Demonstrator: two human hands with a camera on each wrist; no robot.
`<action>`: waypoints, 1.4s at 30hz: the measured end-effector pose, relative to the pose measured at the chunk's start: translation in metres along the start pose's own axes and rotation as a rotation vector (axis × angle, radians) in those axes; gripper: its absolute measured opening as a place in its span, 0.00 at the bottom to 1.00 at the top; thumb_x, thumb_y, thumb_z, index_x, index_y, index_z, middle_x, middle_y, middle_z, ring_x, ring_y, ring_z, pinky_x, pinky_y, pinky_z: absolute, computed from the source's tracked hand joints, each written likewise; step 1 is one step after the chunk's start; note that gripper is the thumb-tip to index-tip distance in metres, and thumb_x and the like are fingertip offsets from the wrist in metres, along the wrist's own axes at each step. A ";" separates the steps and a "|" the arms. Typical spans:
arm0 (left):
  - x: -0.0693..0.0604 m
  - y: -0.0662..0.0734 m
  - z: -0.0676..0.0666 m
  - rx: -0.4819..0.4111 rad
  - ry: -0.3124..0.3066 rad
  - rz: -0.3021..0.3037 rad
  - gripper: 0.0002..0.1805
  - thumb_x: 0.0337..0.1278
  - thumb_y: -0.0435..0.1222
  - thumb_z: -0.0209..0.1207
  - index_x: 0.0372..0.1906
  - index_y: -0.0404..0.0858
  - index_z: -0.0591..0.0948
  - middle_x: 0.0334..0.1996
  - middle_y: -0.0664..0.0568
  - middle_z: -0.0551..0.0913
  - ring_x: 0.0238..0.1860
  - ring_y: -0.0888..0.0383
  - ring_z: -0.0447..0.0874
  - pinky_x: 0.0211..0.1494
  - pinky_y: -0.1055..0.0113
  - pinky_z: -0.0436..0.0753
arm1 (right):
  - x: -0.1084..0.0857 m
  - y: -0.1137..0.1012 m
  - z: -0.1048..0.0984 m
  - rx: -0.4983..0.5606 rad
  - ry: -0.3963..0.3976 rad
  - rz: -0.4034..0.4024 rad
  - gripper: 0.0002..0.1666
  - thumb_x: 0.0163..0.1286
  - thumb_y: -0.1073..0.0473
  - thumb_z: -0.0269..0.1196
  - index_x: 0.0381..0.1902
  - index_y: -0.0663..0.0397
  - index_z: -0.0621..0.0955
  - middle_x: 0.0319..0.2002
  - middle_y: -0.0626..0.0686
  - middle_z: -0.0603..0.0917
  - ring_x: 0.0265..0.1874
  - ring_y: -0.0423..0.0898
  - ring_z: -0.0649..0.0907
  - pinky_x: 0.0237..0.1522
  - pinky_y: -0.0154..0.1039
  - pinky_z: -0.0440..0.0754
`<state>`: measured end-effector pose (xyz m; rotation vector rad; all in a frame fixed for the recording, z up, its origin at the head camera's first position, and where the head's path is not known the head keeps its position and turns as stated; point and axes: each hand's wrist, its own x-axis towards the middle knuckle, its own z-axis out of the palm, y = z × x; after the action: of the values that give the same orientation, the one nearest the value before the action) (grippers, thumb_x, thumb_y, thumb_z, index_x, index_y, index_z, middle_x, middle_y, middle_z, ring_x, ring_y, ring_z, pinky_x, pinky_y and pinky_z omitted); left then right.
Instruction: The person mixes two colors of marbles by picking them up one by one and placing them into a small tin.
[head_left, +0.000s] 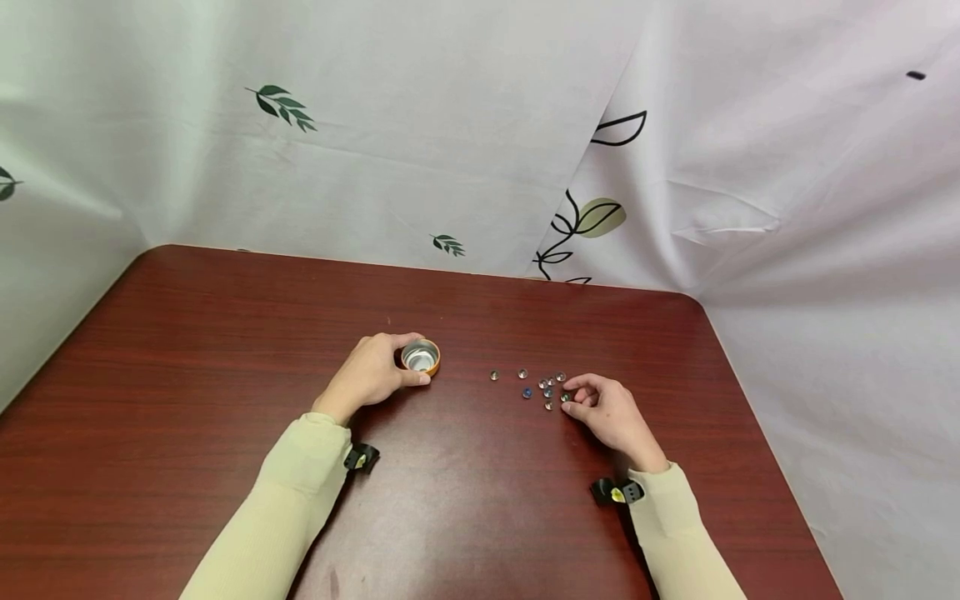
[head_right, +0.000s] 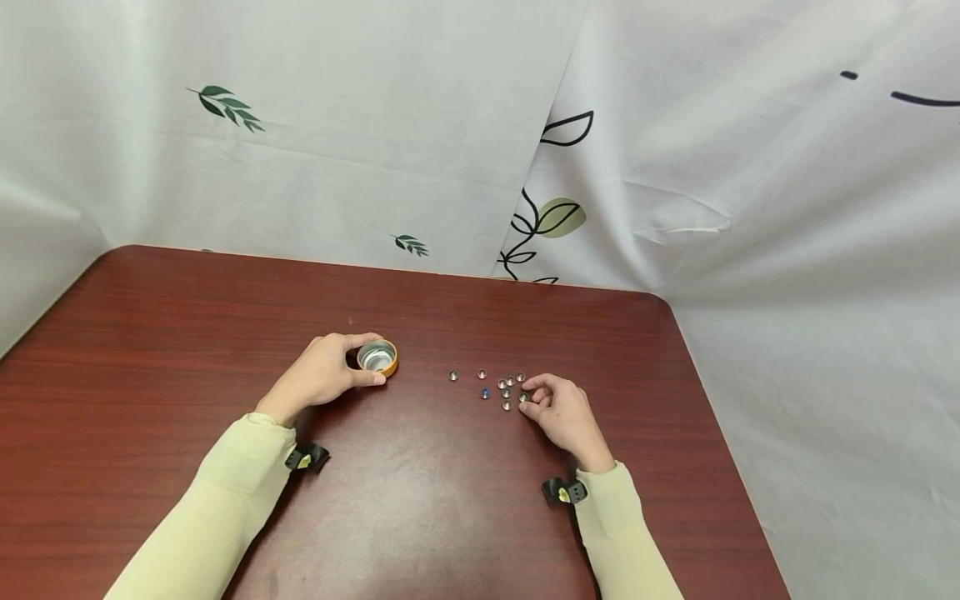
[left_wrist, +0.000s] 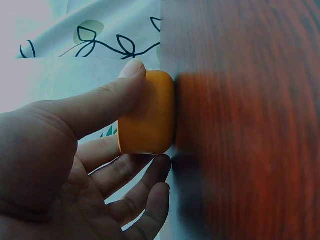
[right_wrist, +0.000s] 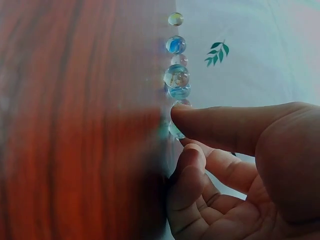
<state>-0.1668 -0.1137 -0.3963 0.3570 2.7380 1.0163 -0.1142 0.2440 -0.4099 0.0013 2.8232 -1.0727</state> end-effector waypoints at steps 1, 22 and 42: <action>0.000 0.000 0.000 -0.002 -0.002 -0.001 0.34 0.52 0.44 0.75 0.66 0.44 0.79 0.53 0.43 0.85 0.57 0.45 0.79 0.58 0.50 0.77 | 0.000 0.000 0.000 0.000 0.001 0.002 0.12 0.64 0.63 0.71 0.45 0.56 0.85 0.30 0.48 0.80 0.29 0.44 0.77 0.37 0.40 0.74; 0.001 0.001 -0.001 -0.009 -0.001 -0.010 0.34 0.51 0.44 0.75 0.65 0.45 0.80 0.52 0.44 0.85 0.56 0.46 0.79 0.57 0.51 0.77 | 0.003 0.000 0.002 -0.028 0.014 0.003 0.08 0.65 0.64 0.70 0.42 0.57 0.86 0.29 0.48 0.80 0.28 0.43 0.77 0.36 0.40 0.74; 0.001 -0.001 0.001 -0.008 -0.010 -0.010 0.34 0.52 0.44 0.75 0.66 0.45 0.79 0.53 0.45 0.85 0.58 0.46 0.79 0.59 0.51 0.77 | 0.001 0.001 0.002 -0.027 0.023 0.003 0.07 0.65 0.62 0.70 0.40 0.56 0.85 0.27 0.47 0.79 0.27 0.43 0.77 0.35 0.38 0.73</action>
<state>-0.1680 -0.1138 -0.3978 0.3459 2.7229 1.0203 -0.1150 0.2430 -0.4124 0.0158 2.8566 -1.0403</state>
